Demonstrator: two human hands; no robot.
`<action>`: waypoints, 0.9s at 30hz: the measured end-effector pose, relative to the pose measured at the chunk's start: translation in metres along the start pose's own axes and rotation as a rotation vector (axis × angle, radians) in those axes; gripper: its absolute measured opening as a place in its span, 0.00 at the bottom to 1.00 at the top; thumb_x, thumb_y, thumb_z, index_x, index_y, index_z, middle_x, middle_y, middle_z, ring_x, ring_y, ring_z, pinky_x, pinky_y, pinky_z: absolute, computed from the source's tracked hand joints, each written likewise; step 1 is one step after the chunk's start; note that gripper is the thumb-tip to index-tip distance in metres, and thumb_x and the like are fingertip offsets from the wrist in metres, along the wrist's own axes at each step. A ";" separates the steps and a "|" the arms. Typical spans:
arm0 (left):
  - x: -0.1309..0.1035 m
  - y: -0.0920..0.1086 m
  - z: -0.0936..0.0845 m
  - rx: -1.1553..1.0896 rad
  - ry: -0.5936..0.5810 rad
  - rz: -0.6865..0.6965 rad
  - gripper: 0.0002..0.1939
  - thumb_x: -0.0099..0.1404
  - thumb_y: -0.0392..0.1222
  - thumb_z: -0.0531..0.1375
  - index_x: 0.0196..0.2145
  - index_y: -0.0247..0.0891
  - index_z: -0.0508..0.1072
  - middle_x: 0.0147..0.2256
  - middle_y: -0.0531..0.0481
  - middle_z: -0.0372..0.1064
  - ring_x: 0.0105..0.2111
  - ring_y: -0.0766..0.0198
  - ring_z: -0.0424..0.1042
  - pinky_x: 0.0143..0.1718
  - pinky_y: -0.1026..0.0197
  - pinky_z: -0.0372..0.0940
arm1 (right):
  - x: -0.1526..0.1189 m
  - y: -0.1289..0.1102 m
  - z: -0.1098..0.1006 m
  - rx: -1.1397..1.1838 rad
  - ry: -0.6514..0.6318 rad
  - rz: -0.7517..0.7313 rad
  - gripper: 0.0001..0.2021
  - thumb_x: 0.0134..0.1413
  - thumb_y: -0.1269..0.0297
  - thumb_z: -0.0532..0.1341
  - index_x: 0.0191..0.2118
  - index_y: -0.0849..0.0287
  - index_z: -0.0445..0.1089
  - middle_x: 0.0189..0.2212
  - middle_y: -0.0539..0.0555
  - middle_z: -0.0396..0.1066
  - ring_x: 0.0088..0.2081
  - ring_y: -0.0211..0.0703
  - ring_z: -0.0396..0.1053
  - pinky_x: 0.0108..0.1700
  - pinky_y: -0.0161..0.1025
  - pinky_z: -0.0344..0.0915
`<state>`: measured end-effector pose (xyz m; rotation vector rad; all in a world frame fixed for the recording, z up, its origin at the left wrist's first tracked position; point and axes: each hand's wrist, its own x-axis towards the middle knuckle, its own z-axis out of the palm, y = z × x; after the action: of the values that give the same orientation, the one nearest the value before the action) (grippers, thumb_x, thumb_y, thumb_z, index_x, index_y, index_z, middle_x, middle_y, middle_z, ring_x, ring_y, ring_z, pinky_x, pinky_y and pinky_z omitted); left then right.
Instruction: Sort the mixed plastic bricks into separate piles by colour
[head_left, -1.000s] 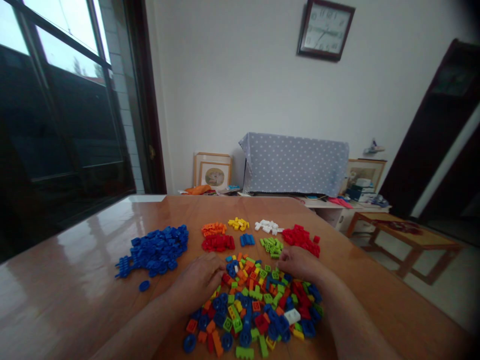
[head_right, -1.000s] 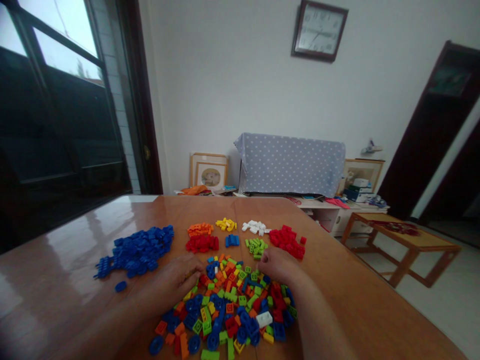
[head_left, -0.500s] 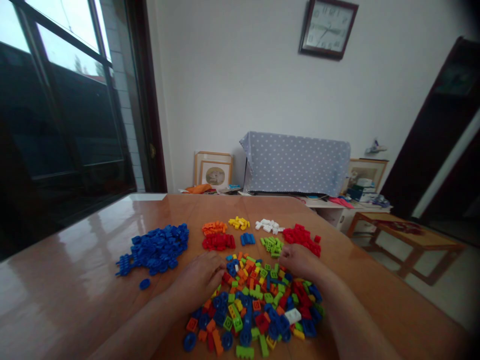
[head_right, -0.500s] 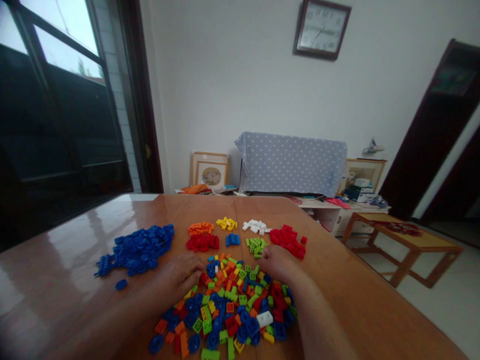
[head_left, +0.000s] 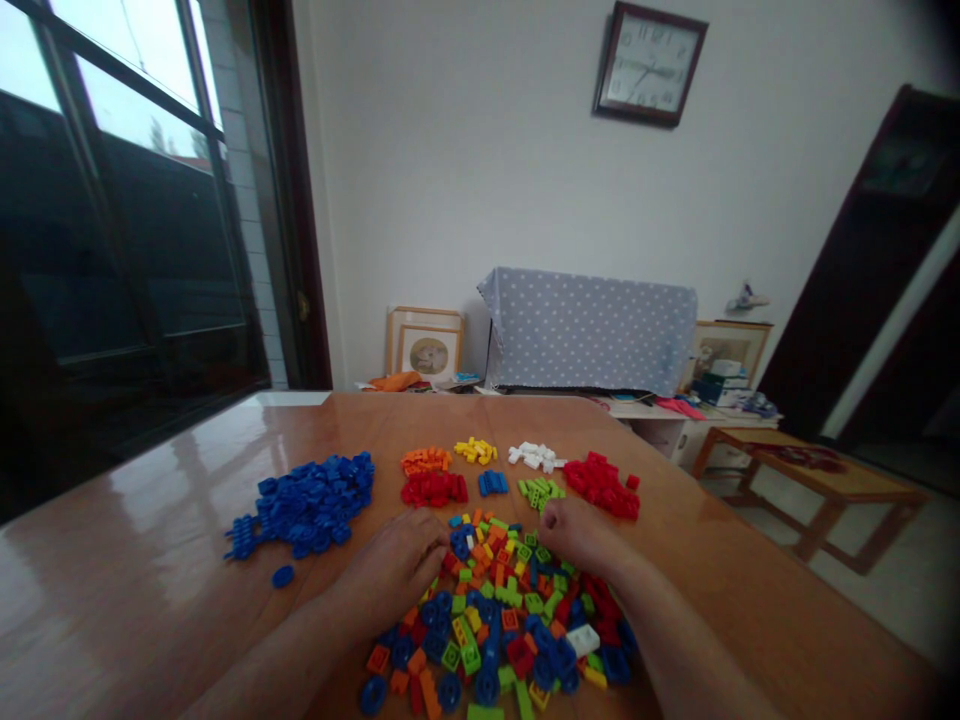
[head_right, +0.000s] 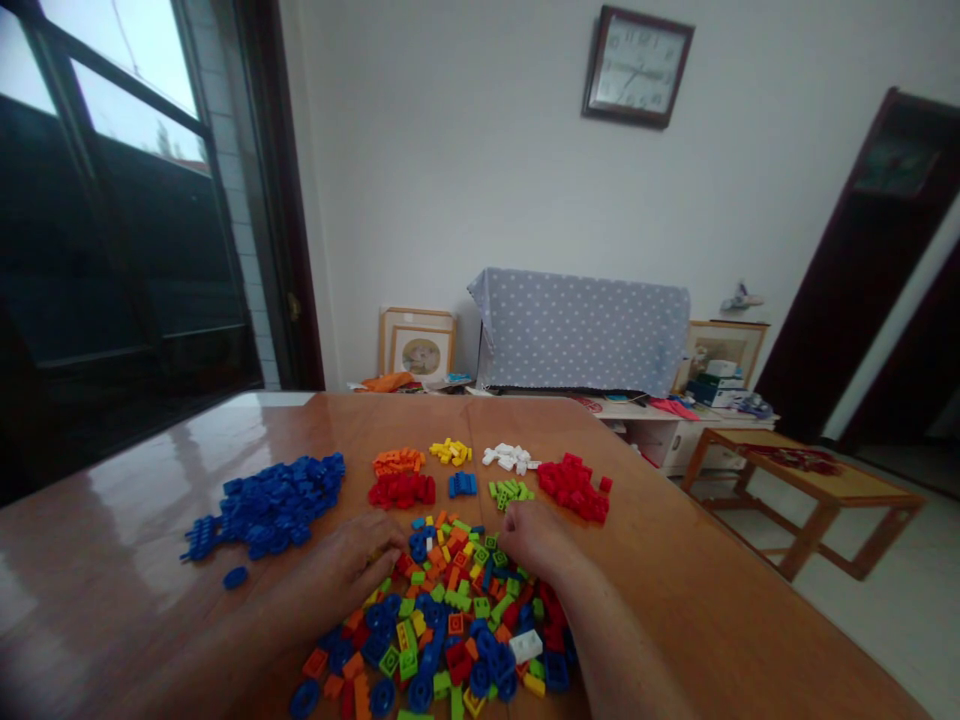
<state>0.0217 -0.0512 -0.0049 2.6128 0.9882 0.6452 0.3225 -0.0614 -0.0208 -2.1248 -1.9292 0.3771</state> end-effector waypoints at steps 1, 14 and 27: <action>0.000 0.000 0.000 0.001 -0.004 0.000 0.08 0.69 0.39 0.51 0.36 0.41 0.70 0.37 0.49 0.68 0.40 0.60 0.66 0.44 0.59 0.61 | 0.001 0.000 0.000 0.001 0.004 0.001 0.03 0.46 0.67 0.63 0.28 0.57 0.74 0.26 0.49 0.72 0.27 0.35 0.64 0.27 0.33 0.46; -0.001 0.000 -0.001 0.008 -0.004 -0.007 0.09 0.70 0.41 0.51 0.37 0.41 0.70 0.37 0.49 0.67 0.39 0.60 0.66 0.43 0.59 0.61 | -0.001 0.005 -0.004 0.017 0.046 0.025 0.06 0.46 0.61 0.65 0.26 0.57 0.74 0.25 0.51 0.72 0.26 0.37 0.64 0.26 0.34 0.47; -0.002 -0.001 -0.001 0.016 0.018 0.014 0.09 0.69 0.44 0.52 0.36 0.40 0.71 0.37 0.48 0.68 0.38 0.60 0.66 0.42 0.59 0.62 | 0.021 0.037 -0.003 0.237 0.356 0.104 0.11 0.51 0.57 0.58 0.27 0.59 0.72 0.24 0.53 0.73 0.28 0.42 0.68 0.27 0.34 0.51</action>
<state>0.0194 -0.0523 -0.0048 2.6342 0.9849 0.6683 0.3604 -0.0442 -0.0316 -1.9837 -1.5039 0.2149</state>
